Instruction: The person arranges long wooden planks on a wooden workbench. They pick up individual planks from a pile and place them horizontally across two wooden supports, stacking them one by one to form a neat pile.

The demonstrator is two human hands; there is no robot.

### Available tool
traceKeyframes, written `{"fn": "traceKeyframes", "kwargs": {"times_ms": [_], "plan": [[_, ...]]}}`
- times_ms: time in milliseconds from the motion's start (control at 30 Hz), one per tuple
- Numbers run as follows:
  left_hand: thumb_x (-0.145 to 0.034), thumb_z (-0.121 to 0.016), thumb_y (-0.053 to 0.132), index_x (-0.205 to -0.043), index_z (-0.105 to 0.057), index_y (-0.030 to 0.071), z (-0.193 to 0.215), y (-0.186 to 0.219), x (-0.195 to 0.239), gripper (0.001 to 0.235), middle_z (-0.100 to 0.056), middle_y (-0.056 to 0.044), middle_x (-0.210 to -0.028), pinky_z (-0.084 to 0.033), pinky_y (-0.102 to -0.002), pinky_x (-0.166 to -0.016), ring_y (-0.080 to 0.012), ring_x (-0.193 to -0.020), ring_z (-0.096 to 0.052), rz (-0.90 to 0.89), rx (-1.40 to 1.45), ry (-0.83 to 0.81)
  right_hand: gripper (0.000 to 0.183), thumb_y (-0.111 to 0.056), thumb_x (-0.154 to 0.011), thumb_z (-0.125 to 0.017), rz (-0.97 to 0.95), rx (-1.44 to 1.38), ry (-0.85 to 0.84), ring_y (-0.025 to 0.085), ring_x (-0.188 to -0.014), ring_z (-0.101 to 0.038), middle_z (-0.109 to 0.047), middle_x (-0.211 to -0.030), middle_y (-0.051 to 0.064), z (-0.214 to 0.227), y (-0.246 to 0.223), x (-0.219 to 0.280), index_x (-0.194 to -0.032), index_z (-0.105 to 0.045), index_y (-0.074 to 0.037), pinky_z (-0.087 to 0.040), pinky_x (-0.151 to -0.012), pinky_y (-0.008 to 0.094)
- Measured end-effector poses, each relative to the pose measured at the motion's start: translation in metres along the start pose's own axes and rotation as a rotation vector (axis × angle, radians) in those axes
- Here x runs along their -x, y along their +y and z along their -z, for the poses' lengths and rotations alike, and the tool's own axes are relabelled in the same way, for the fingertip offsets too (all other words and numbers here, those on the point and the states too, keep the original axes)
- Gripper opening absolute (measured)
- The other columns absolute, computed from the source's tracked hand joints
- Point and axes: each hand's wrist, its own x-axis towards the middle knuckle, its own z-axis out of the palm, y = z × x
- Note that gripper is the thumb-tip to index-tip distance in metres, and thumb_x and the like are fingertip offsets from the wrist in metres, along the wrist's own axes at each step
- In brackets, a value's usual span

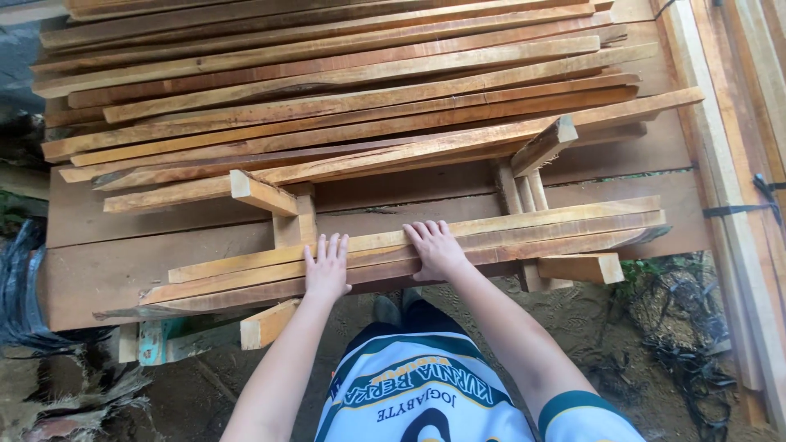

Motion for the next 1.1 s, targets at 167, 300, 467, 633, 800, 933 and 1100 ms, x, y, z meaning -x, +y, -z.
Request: {"fn": "traceKeyframes", "kwargs": {"times_ms": [167,300,467,633,800,933,1100], "plan": [[-0.065,-0.094,0.049,-0.165,-0.016,0.009,0.017,0.012,0.006,0.133,-0.019,-0.015,-0.17,-0.015,-0.067,-0.124,-0.0388,-0.157,-0.017,0.024,0.043,-0.017,0.135,-0.072,-0.058,-0.081,-0.024,-0.145,-0.056,0.033,-0.15,-0.033,-0.032,-0.166,0.011,0.038,0.0,0.028,-0.163,-0.023,-0.009,-0.02,-0.124,0.059],[-0.07,-0.091,0.049,-0.165,-0.017,0.009,0.023,0.026,0.007,0.127,-0.021,-0.014,-0.169,-0.015,-0.065,-0.125,-0.0384,-0.156,-0.019,-0.035,0.094,0.002,0.126,-0.08,-0.065,-0.075,-0.128,-0.102,-0.089,0.029,-0.148,-0.036,-0.042,-0.158,0.009,0.028,0.022,0.036,-0.16,-0.029,-0.011,-0.023,-0.123,0.057],[-0.068,-0.094,0.044,-0.164,-0.022,0.011,0.01,0.032,-0.009,0.124,-0.032,-0.012,-0.164,-0.026,-0.06,-0.123,-0.0384,-0.154,-0.026,-0.008,0.071,-0.021,0.12,-0.083,-0.065,-0.071,-0.187,-0.033,-0.1,0.027,-0.145,-0.04,-0.047,-0.152,0.007,0.011,0.022,0.026,-0.154,-0.037,-0.011,-0.028,-0.121,0.057],[-0.066,-0.096,0.042,-0.164,-0.019,0.012,0.002,0.041,-0.014,0.128,-0.027,-0.013,-0.167,-0.025,-0.06,-0.122,-0.0408,-0.155,-0.021,0.04,0.033,-0.056,0.101,-0.08,-0.079,-0.061,-0.227,-0.197,-0.058,0.027,-0.143,-0.044,-0.053,-0.149,0.009,0.03,0.018,0.036,-0.15,-0.046,-0.01,-0.028,-0.122,0.055],[-0.078,-0.089,0.038,-0.166,-0.008,0.012,0.002,0.038,-0.004,0.123,-0.007,-0.014,-0.173,-0.018,-0.065,-0.122,-0.0421,-0.158,-0.006,0.035,0.095,-0.1,0.081,-0.077,-0.096,-0.041,-0.334,-0.285,-0.012,0.026,-0.141,-0.047,-0.059,-0.14,0.008,-0.006,0.023,0.016,-0.143,-0.051,-0.013,-0.025,-0.123,0.052],[-0.083,-0.082,0.053,-0.167,0.001,0.015,0.011,0.029,0.017,0.124,0.011,-0.012,-0.174,-0.002,-0.072,-0.122,-0.042,-0.158,0.009,0.031,0.105,-0.134,0.075,-0.078,-0.096,-0.041,-0.345,-0.259,0.005,0.025,-0.139,-0.047,-0.059,-0.135,0.005,-0.022,0.031,0.01,-0.139,-0.054,-0.017,-0.024,-0.122,0.052],[-0.084,-0.078,0.059,-0.167,-0.003,0.013,0.013,0.018,0.034,0.12,0.005,-0.015,-0.174,-0.001,-0.069,-0.124,-0.0429,-0.158,0.004,0.037,0.096,-0.081,0.086,-0.086,-0.086,-0.045,-0.287,-0.22,-0.013,0.024,-0.136,-0.049,-0.059,-0.132,0.005,-0.014,0.038,0.011,-0.138,-0.053,-0.018,-0.031,-0.119,0.05]]}}
